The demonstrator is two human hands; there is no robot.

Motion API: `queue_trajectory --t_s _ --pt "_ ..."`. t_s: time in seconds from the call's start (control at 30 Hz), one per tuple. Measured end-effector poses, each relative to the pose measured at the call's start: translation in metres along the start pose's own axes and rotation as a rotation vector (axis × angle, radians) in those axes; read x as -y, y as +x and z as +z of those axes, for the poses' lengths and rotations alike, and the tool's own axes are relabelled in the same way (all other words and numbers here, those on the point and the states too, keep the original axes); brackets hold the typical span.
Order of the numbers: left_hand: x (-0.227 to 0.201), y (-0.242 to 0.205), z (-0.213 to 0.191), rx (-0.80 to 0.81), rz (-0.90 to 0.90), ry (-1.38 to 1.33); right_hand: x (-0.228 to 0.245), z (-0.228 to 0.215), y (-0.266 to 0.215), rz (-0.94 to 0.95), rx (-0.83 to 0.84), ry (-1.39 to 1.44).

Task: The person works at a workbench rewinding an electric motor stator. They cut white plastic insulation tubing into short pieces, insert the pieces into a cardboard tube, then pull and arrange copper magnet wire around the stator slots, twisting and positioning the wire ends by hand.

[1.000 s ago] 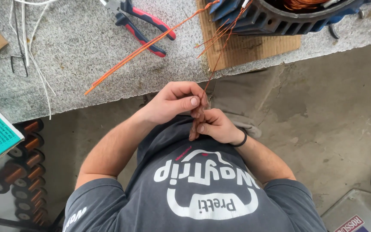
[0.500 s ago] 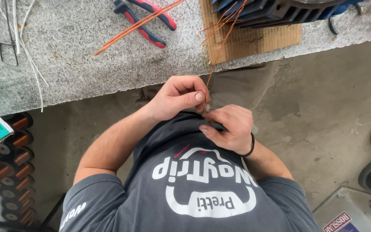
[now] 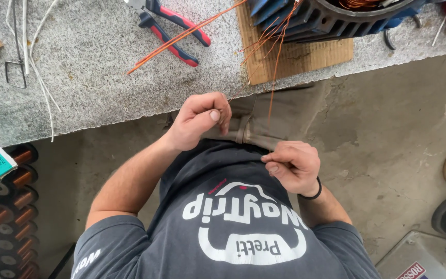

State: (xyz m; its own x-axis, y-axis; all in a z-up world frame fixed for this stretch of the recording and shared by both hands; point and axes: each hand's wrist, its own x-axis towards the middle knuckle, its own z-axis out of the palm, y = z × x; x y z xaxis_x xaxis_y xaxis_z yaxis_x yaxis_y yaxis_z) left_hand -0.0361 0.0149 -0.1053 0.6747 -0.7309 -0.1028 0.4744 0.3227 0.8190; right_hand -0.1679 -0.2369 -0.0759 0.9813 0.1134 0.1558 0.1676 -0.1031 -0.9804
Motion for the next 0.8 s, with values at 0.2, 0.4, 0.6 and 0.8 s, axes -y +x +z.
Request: queue_trajectory --t_s 0.2,0.4,0.6,0.8 --pt "-0.029 -0.018 0.014 0.167 0.167 0.183 -0.019 -0.002 -0.021 0.090 -0.112 0.158" --pt "-0.045 -0.007 0.056 0.318 0.240 0.541 -0.054 0.020 -0.019 0.145 -0.042 0.120" --pt "-0.040 0.001 0.077 0.012 0.351 1.205 -0.048 0.043 0.013 -0.117 0.066 -0.041" --pt "-0.068 0.010 0.083 -0.117 0.494 1.056 -0.041 0.044 0.022 -0.228 0.099 -0.139"
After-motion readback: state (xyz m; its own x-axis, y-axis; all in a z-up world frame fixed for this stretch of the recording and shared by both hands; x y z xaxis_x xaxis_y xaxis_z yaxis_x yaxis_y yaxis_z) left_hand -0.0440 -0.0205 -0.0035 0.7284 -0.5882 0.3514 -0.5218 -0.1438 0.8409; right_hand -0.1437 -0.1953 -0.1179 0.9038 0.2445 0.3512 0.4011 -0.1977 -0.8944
